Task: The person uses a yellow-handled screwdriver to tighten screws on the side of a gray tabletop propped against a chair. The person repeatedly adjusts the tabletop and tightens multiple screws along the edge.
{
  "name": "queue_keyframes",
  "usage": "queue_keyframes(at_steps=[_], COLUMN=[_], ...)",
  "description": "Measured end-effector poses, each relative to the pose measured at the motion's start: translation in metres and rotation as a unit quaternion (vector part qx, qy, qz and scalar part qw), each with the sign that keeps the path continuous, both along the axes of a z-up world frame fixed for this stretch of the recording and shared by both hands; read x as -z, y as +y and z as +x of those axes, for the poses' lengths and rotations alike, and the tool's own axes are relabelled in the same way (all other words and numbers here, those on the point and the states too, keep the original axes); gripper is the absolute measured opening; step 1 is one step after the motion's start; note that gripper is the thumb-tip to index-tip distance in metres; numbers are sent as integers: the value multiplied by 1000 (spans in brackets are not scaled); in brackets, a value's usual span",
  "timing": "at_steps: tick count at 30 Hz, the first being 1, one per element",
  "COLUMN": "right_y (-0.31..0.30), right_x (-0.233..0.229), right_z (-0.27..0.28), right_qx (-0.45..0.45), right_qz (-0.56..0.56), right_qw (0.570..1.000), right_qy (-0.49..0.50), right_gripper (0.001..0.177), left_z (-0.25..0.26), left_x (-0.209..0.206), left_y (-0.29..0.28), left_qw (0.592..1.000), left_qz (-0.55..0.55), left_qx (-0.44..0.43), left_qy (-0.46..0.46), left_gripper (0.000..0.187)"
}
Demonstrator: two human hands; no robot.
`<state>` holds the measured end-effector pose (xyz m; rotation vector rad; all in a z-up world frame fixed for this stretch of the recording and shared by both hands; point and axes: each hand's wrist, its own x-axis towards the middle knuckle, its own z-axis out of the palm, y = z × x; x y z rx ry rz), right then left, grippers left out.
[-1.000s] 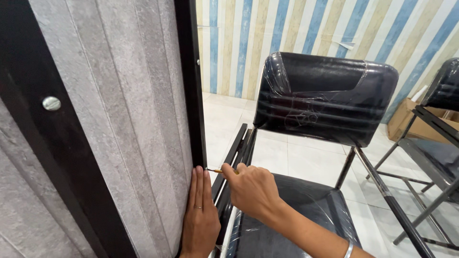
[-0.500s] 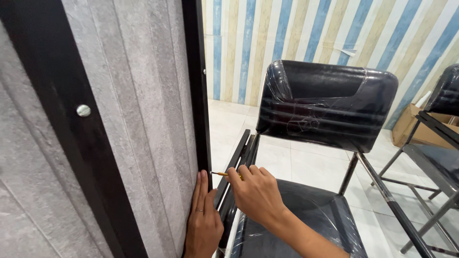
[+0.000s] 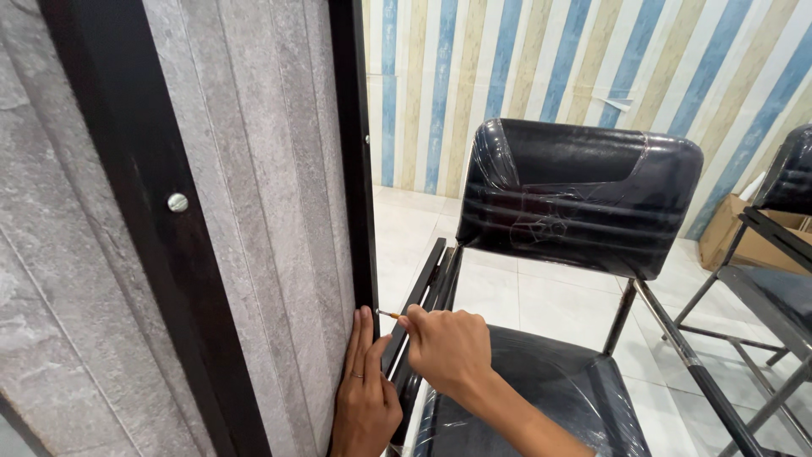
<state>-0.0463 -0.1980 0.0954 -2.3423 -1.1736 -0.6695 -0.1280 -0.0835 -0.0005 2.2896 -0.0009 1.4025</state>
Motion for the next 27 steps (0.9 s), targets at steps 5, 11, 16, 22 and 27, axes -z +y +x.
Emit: queue_keyframes(at_steps=[5, 11, 16, 22, 27], right_y=[-1, -26, -60, -89, -114], right_x=[-7, -9, -15, -18, -36], right_z=[-10, -22, -36, -20, -10], right_qx=[40, 25, 14, -25, -66], right_qz=[-46, -7, 3, -84, -122], right_qw=[995, 995, 999, 978, 936], right_qy=[83, 93, 45, -188, -324], right_gripper=[50, 51, 45, 42, 43], left_z=[-6, -17, -34, -40, -44], left_x=[1, -3, -19, -28, -33], left_y=[-5, -32, -64, -91, -111], left_qw=[1000, 1000, 1000, 999, 998], left_qz=[2, 2, 7, 28, 55], left_qx=[1, -2, -14, -38, -38], left_qy=[8, 4, -2, 8, -2], left_gripper=[60, 64, 60, 53, 52])
